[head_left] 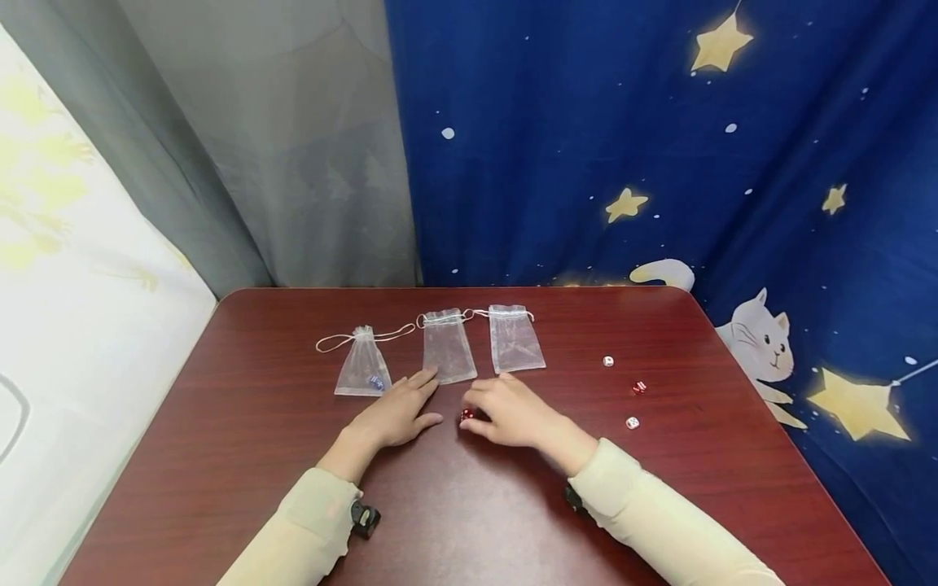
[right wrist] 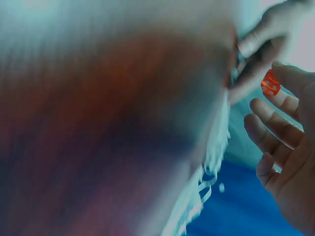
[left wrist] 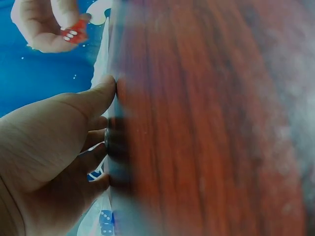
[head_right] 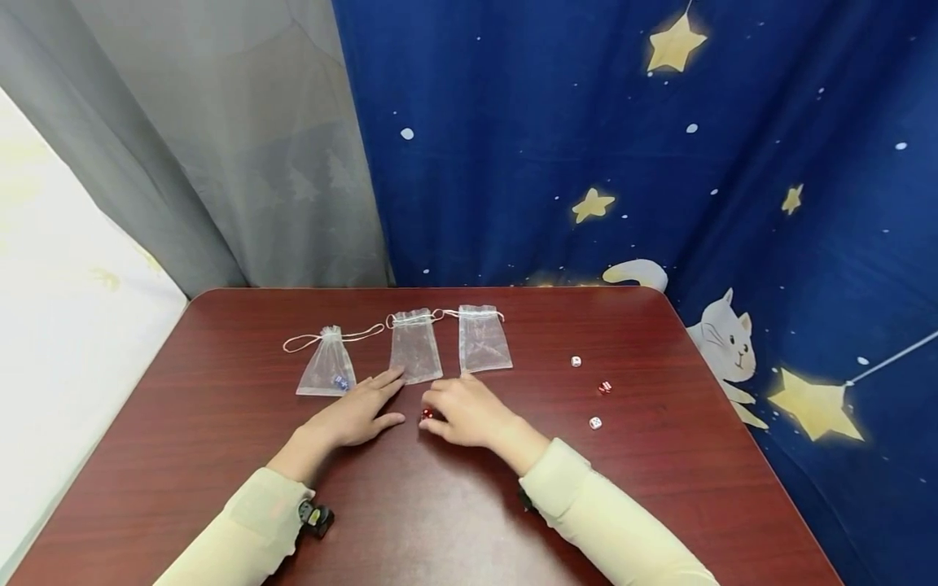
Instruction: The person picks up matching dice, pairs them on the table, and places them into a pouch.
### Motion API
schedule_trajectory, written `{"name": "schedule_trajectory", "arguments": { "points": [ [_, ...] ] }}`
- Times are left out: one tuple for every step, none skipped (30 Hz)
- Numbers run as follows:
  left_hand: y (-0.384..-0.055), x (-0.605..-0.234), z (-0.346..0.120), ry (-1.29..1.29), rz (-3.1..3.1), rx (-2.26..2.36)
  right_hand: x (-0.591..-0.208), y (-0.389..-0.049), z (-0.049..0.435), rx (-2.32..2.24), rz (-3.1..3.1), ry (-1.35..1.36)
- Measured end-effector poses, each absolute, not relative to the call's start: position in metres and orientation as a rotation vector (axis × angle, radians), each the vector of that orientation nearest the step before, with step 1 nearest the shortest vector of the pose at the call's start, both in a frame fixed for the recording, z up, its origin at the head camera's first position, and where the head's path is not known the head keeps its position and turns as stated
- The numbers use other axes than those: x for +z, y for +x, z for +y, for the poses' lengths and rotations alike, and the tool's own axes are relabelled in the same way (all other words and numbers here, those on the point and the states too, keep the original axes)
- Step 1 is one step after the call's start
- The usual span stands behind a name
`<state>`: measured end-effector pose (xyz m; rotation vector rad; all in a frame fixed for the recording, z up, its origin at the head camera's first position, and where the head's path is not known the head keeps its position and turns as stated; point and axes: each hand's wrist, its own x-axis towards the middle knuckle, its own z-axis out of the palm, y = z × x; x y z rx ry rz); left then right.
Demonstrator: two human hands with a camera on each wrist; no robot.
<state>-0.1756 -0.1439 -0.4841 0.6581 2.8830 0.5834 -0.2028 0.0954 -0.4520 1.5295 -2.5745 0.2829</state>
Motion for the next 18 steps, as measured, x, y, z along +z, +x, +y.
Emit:
{"name": "schedule_trajectory", "arguments": {
  "points": [
    [-0.176, -0.484, -0.144, 0.656, 2.884, 0.583, -0.455, -0.201, 0.091, 0.251, -2.569, 1.543],
    [-0.175, -0.484, -0.144, 0.655, 2.884, 0.584, -0.457, -0.199, 0.087, 0.22, -2.572, 1.558],
    [-0.175, -0.484, -0.144, 0.655, 2.885, 0.584, -0.459, -0.198, 0.084, 0.195, -2.574, 1.571],
    [-0.175, -0.484, -0.144, 0.655, 2.886, 0.583, -0.461, -0.197, 0.082, 0.182, -2.583, 1.578],
    [-0.175, -0.484, -0.144, 0.656, 2.886, 0.585, -0.462, -0.196, 0.08, 0.173, -2.593, 1.58],
    [-0.175, -0.484, -0.143, 0.657, 2.885, 0.588, -0.464, -0.196, 0.078, 0.171, -2.604, 1.581],
    [-0.175, -0.483, -0.143, 0.657, 2.883, 0.591, -0.465, -0.196, 0.076, 0.168, -2.617, 1.579],
    [-0.175, -0.482, -0.143, 0.658, 2.882, 0.597, -0.465, -0.195, 0.075, 0.163, -2.633, 1.576],
    [-0.175, -0.482, -0.143, 0.66, 2.881, 0.603, -0.466, -0.195, 0.074, 0.155, -2.644, 1.573],
    [-0.175, -0.482, -0.143, 0.662, 2.88, 0.606, -0.466, -0.195, 0.073, 0.143, -2.654, 1.569],
    [-0.175, -0.482, -0.143, 0.665, 2.88, 0.613, -0.467, -0.194, 0.072, 0.13, -2.661, 1.57],
    [-0.175, -0.481, -0.143, 0.668, 2.879, 0.613, -0.467, -0.194, 0.071, 0.119, -2.667, 1.575],
    [-0.175, -0.481, -0.143, 0.67, 2.879, 0.614, -0.467, -0.193, 0.07, 0.108, -2.672, 1.579],
    [-0.175, -0.481, -0.143, 0.673, 2.879, 0.612, -0.468, -0.193, 0.069, 0.099, -2.675, 1.585],
    [-0.175, -0.481, -0.144, 0.676, 2.88, 0.617, -0.468, -0.192, 0.069, 0.092, -2.677, 1.592],
    [-0.174, -0.481, -0.144, 0.677, 2.88, 0.623, -0.469, -0.192, 0.068, 0.086, -2.678, 1.597],
    [-0.174, -0.481, -0.144, 0.68, 2.882, 0.629, -0.469, -0.191, 0.067, 0.081, -2.679, 1.601],
    [-0.174, -0.481, -0.145, 0.685, 2.884, 0.627, -0.469, -0.191, 0.067, 0.077, -2.682, 1.604]
  ]
}}
